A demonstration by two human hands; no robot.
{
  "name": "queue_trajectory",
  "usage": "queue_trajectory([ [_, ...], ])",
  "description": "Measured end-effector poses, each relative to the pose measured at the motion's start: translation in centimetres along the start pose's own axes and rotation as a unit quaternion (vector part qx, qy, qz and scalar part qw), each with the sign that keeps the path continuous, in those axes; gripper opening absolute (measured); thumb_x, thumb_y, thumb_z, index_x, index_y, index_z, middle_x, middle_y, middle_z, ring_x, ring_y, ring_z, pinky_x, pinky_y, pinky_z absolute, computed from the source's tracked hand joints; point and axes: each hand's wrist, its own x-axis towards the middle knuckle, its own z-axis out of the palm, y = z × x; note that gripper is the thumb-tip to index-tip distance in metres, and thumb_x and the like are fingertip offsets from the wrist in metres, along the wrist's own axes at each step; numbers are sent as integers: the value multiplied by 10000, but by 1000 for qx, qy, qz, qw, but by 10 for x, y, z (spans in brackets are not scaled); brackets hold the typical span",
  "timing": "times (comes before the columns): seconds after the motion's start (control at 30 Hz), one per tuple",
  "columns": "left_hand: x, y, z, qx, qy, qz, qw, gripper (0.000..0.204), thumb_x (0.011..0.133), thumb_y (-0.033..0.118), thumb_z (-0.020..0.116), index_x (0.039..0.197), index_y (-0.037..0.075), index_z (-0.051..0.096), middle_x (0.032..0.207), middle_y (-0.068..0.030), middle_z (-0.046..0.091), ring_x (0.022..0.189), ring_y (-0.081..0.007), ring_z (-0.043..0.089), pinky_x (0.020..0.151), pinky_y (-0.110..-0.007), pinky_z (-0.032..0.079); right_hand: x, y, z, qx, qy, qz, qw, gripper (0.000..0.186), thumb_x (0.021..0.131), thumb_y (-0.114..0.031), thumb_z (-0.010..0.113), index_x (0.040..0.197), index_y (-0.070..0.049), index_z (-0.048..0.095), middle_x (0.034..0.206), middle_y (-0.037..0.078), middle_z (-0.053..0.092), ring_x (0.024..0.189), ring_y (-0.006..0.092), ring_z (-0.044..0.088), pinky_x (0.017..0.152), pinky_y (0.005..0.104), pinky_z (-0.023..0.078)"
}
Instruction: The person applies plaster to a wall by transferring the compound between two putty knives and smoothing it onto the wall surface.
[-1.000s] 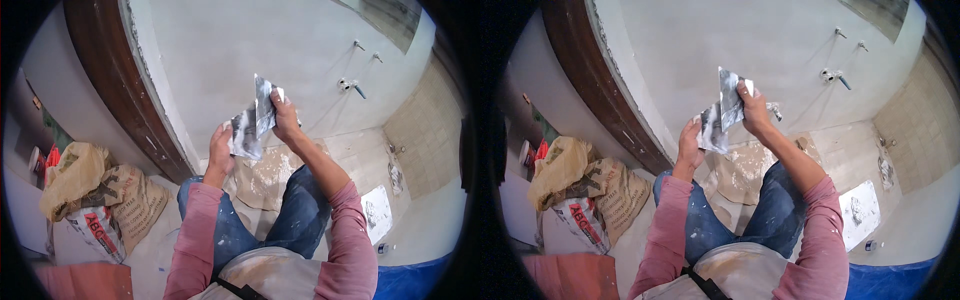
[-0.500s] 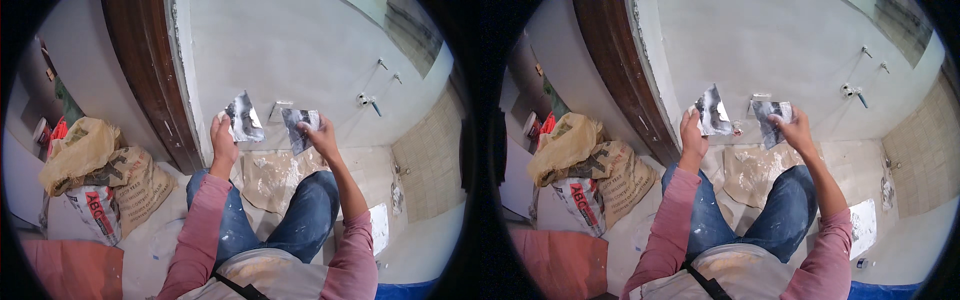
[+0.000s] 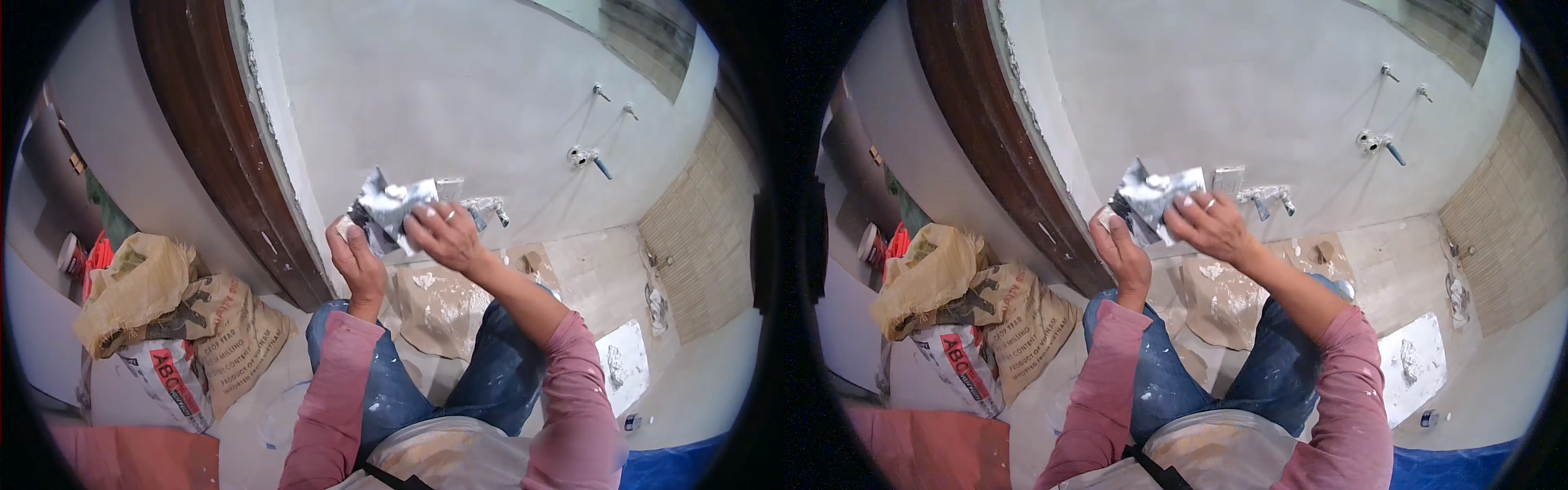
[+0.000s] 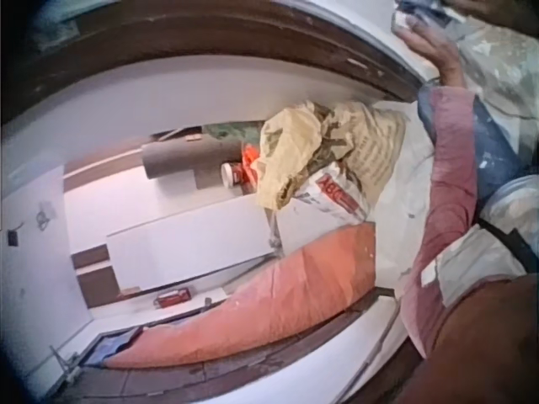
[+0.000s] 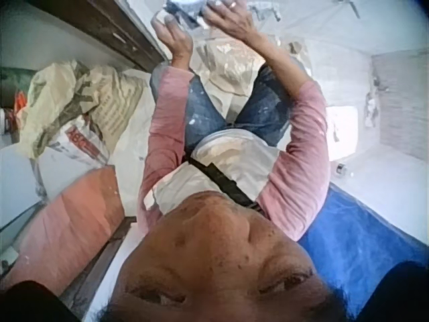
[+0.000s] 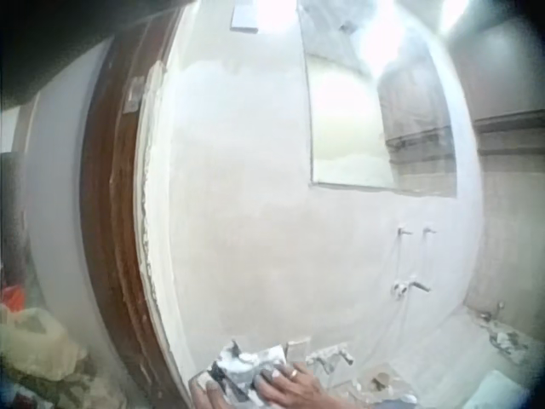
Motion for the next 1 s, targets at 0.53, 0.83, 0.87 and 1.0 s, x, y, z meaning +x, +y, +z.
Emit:
queue_trajectory([
  [0.53, 31, -52, -19, -303, 222, -263, 889, 374, 1044, 207, 506, 1317, -49, 512, 1295, -160, 582, 1136, -278, 607, 965, -401, 487, 76, 9, 103, 123, -9, 270, 955, 195, 839, -75, 693, 1007, -101, 596, 882, 88, 617, 796, 301, 641, 636, 430, 513],
  [0.83, 34, -49, -17, -297, 227, -258, 891, 310, 1028, 191, 508, 1229, -41, 548, 1202, -134, 612, 1054, -257, 626, 932, -389, 505, 45, 35, 137, 141, -54, 276, 949, 227, 825, -99, 680, 1028, -98, 578, 938, 110, 631, 867, 359, 648, 710, 477, 532],
  [0.87, 34, -53, -19, -296, 229, -258, 891, 310, 1028, 191, 508, 1229, -41, 548, 1202, -134, 612, 1054, -257, 626, 932, -389, 505, 47, 39, 140, 144, -55, 274, 949, 227, 825, -99, 680, 1028, -98, 578, 938, 110, 631, 867, 359, 648, 710, 477, 532],
  [1.0, 33, -53, -19, -292, 222, -259, 894, 305, 1029, 194, 509, 1221, -39, 554, 1191, -128, 610, 1050, -251, 625, 930, -385, 504, 47, 73, 126, 148, 80, 302, 938, 296, 759, -58, 724, 1031, -67, 607, 933, 177, 650, 841, 424, 643, 705, 489, 528],
])
